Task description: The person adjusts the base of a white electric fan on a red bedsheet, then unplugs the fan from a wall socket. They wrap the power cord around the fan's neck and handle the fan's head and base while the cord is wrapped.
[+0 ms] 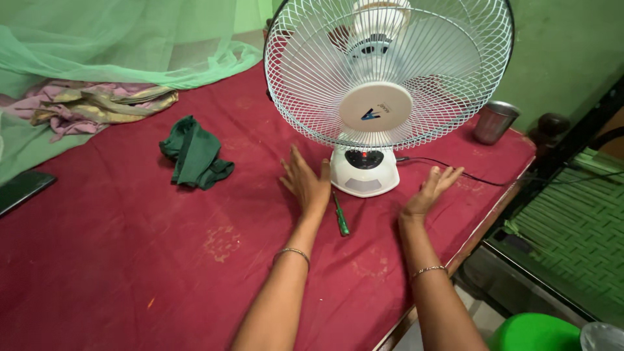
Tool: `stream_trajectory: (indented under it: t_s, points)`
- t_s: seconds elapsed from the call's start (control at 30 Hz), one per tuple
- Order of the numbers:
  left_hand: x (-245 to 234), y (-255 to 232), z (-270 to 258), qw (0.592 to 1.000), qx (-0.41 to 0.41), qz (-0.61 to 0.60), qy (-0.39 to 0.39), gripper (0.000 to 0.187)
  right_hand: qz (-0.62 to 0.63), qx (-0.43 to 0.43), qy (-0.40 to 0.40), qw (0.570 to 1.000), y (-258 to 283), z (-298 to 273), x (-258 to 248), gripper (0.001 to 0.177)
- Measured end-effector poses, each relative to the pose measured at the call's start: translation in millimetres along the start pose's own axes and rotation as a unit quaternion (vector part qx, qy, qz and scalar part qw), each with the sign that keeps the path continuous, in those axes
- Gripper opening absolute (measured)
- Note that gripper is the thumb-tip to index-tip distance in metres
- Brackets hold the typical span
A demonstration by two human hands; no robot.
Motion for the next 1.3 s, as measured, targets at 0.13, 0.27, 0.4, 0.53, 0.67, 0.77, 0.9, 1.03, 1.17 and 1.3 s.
stream_trajectory:
  t_s: [0.13,0.27,0.4,0.53,0.67,0.77,0.9,1.03,1.17,1.3]
  points:
    - [-4,-4,1,1.000,0.002,-0.002,-0.002,0.098,-0.059,0.044,-0.011,0.997,-5,-2,-3,0.088]
    - [-6,-9,1,1.000,0.011,-0.002,-0.012,0.097,-0.033,0.008,0.020,0.999,4,-4,6,0.091]
    - [-2,-4,4,1.000,0.013,-0.008,0.014,0.086,-0.080,-0.006,0.033,0.996,10,-10,12,0.091]
    - [11,10,14,0.997,-0.016,-0.021,0.070,0.078,-0.340,-0.087,0.114,0.929,33,-30,31,0.060]
    - [6,17,28,0.994,-0.016,-0.105,0.041,0.075,-0.435,-0.074,0.258,0.859,55,-73,59,0.038]
    - [4,31,35,0.991,-0.049,-0.122,0.029,0.073,-0.505,-0.035,0.344,0.791,72,-110,71,0.040]
    - [10,53,43,0.988,-0.094,-0.118,0.022,0.074,-0.503,-0.244,0.399,0.727,123,-153,103,0.040]
    - [18,71,61,0.934,-0.130,-0.331,-0.016,0.072,-0.571,-0.116,0.401,0.707,100,-163,104,0.032]
    - [-4,86,78,0.860,-0.192,-0.468,-0.072,0.062,-0.626,-0.096,0.390,0.668,76,-163,116,0.024]
    - [-33,59,92,0.879,-0.155,-0.445,0.080,0.046,-0.553,-0.015,0.326,0.767,60,-132,121,0.027]
Point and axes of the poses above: each hand's wrist, its own z-axis towards the middle knuckle, its own x-axis out of the palm, y = z × x, the point moved 9 cm from there along z, towards the middle knuckle
